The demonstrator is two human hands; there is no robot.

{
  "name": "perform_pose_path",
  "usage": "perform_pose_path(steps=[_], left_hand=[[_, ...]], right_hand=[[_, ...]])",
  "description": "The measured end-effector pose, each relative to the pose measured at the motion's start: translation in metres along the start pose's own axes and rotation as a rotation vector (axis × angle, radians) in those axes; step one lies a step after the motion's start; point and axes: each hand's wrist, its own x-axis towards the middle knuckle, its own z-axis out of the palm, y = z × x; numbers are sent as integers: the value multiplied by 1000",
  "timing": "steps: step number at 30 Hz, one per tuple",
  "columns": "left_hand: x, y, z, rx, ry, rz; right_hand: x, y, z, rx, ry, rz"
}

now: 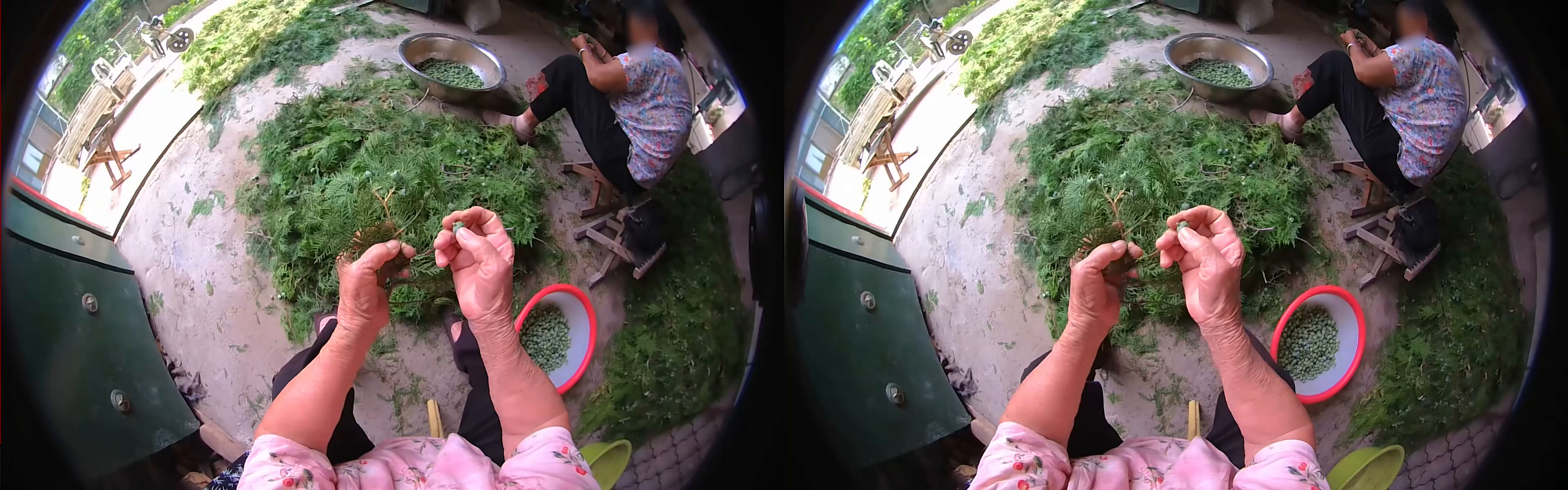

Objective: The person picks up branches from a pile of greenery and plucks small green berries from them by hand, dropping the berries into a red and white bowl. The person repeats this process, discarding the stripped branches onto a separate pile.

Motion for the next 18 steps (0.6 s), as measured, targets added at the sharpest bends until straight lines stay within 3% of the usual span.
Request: perform_pose_path(steps=[3,7,11,13,15,17,18], left_hand=[[2,9,-1,10,51,-17],[0,8,4,34,61,-2],[0,6,7,47,86,30],[1,5,5,11,84,30],[2,4,5,-22,82,29],[2,2,5,19,86,38],[2,2,5,19,86,37]], right_hand=[[6,-5,-2,123,-13,4],[6,-6,-13,-71,12,17],[2,-11,-10,-385,-49,-40],[0,-13,-4,-757,-177,-228],[0,-9,-6,-991,-208,-280],[0,-11,-10,-1125,-389,-211],[0,-10,-10,-1175,-369,-102]])
